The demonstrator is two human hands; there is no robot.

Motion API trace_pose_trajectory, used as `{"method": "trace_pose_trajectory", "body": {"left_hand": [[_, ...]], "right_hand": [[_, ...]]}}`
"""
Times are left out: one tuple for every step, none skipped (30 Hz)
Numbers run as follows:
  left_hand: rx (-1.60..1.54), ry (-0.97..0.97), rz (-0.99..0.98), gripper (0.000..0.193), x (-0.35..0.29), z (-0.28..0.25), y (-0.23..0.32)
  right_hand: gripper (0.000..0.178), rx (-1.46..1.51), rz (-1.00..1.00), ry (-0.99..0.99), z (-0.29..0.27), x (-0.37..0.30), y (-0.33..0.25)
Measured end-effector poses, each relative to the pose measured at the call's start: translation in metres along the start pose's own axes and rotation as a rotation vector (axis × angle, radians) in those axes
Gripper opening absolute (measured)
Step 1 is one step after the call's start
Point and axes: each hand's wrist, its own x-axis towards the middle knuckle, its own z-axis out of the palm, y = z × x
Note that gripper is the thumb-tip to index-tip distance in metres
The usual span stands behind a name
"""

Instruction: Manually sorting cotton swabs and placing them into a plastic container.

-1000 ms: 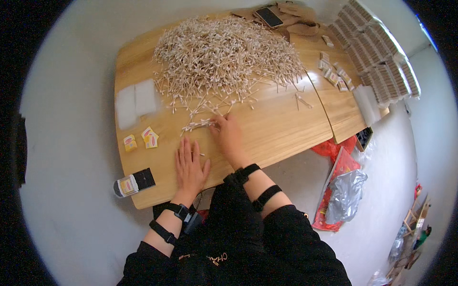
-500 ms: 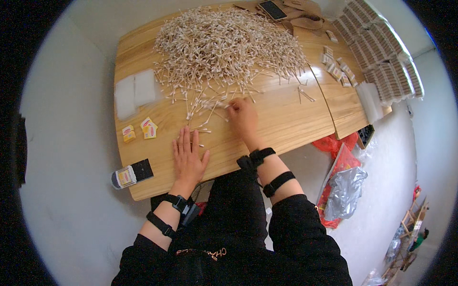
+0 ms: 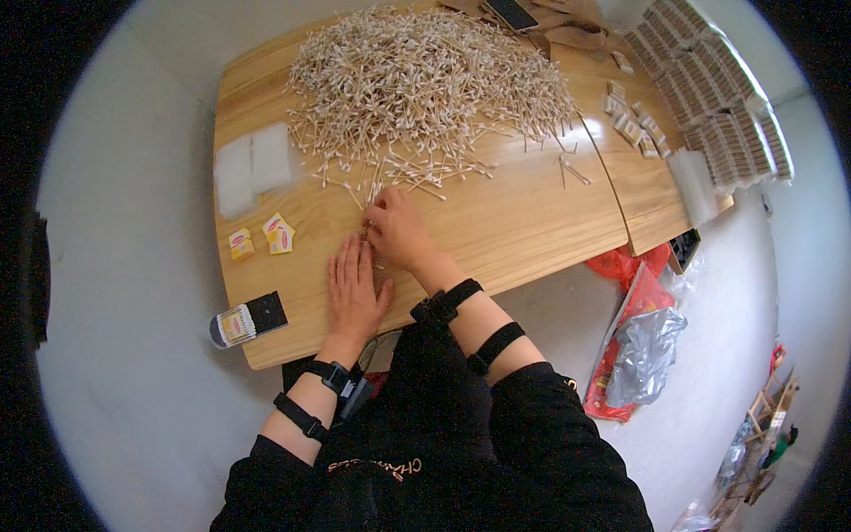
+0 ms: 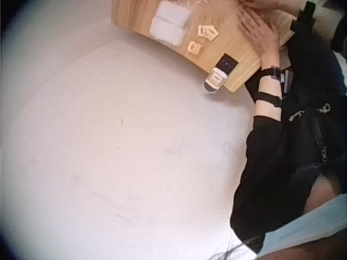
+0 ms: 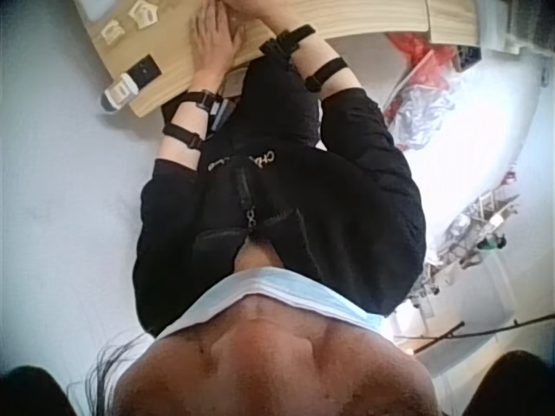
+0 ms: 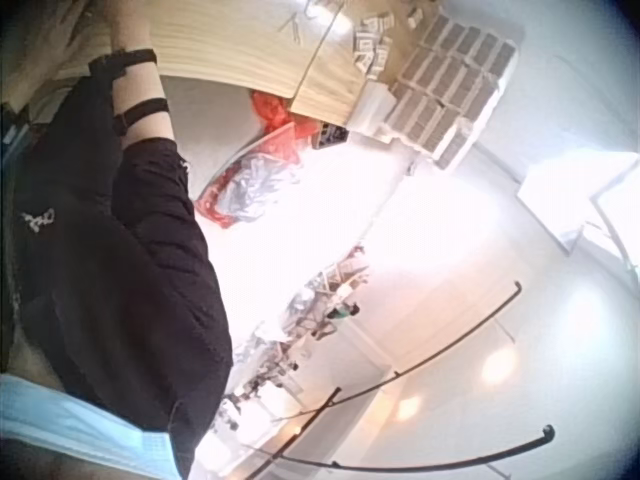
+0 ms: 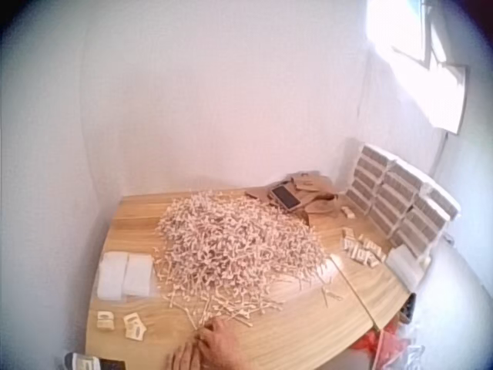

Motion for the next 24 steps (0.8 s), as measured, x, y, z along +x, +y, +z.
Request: {"method": "trace_pose_trajectory", "body": {"left_hand": [[-0.002, 0.001, 0.001, 0.075, 0.0, 0.001, 0.001], [-0.005, 0.004, -0.023, 0.076, 0.0, 0.0, 0.002], [-0.009, 0.006, -0.047, 0.077, 0.0, -0.001, 0.002], [-0.011, 0.007, -0.053, 0.077, 0.0, -0.001, 0.002], [0.004, -0.011, -0.057, 0.077, 0.0, -0.002, 0.001], [0.019, -0.03, -0.061, 0.078, 0.0, -0.003, 0.001], [0.016, -0.03, -0.064, 0.078, 0.0, -0.002, 0.001], [0.022, -0.013, -0.042, 0.077, 0.0, -0.002, 0.001], [0.029, 0.005, -0.02, 0.077, 0.0, -0.002, 0.0], [0.03, 0.004, -0.021, 0.077, 0.0, -0.001, 0.0], [0.048, -0.022, 0.006, 0.076, 0.0, -0.001, -0.001], [0.065, -0.047, 0.036, 0.075, 0.001, -0.001, -0.001], [0.069, -0.046, 0.039, 0.075, 0.001, 0.0, -0.002], [0.089, -0.049, 0.046, 0.073, 0.002, 0.002, -0.002], [0.109, -0.051, 0.053, 0.072, 0.002, 0.003, -0.003], [0.114, -0.049, 0.055, 0.072, 0.001, 0.004, -0.004], [0.099, -0.037, 0.04, 0.072, -0.001, 0.003, -0.002], [0.084, -0.025, 0.025, 0.071, -0.001, 0.002, -0.001], [0.086, -0.022, 0.025, 0.071, -0.001, 0.001, 0.0], [0.039, -0.003, 0.033, 0.069, -0.001, 0.0, 0.002], [-0.01, 0.017, 0.041, 0.067, 0.0, 0.0, 0.003], [-0.015, 0.02, 0.04, 0.067, 0.001, 0.0, 0.004], [-0.017, 0.015, 0.029, 0.067, 0.0, -0.001, 0.003], [-0.019, 0.011, 0.02, 0.068, -0.001, -0.002, 0.002]], "right_hand": [[0.021, -0.002, 0.0, 0.001, -0.003, -0.004, 0.001], [0.019, 0.029, 0.114, -0.03, -0.007, -0.01, 0.0], [0.017, 0.058, 0.229, -0.061, -0.011, -0.017, -0.001], [0.017, 0.058, 0.226, -0.066, -0.014, -0.022, -0.002], [0.016, 0.136, 0.204, -0.079, -0.018, -0.03, -0.001], [0.016, 0.215, 0.181, -0.093, -0.021, -0.034, -0.001], [0.016, 0.213, 0.182, -0.096, -0.02, -0.037, -0.001], [0.018, 0.256, 0.248, 0.017, -0.019, -0.038, -0.003], [0.021, 0.299, 0.314, 0.131, -0.017, -0.038, -0.005], [0.021, 0.3, 0.314, 0.131, -0.015, -0.036, -0.006], [0.025, 0.204, 0.42, 0.173, -0.014, -0.027, -0.008], [0.028, 0.104, 0.524, 0.218, -0.013, -0.018, -0.01], [0.028, 0.107, 0.524, 0.222, -0.012, -0.009, -0.013], [0.032, 0.027, 0.493, 0.186, -0.009, 0.001, -0.014], [0.037, -0.052, 0.462, 0.15, -0.007, 0.009, -0.016], [0.037, -0.049, 0.46, 0.153, -0.004, 0.016, -0.02], [0.035, -0.068, 0.428, 0.176, 0.002, 0.02, -0.019], [0.032, -0.088, 0.395, 0.199, 0.006, 0.023, -0.017], [0.032, -0.087, 0.393, 0.201, 0.009, 0.024, -0.013], [0.028, 0.002, 0.418, 0.189, 0.011, 0.023, -0.008], [0.023, 0.088, 0.444, 0.177, 0.013, 0.021, -0.002], [0.023, 0.083, 0.443, 0.174, 0.013, 0.017, 0.005], [0.019, 0.042, 0.344, 0.136, 0.013, 0.011, 0.007], [0.015, 0.001, 0.245, 0.098, 0.013, 0.005, 0.009]]}}
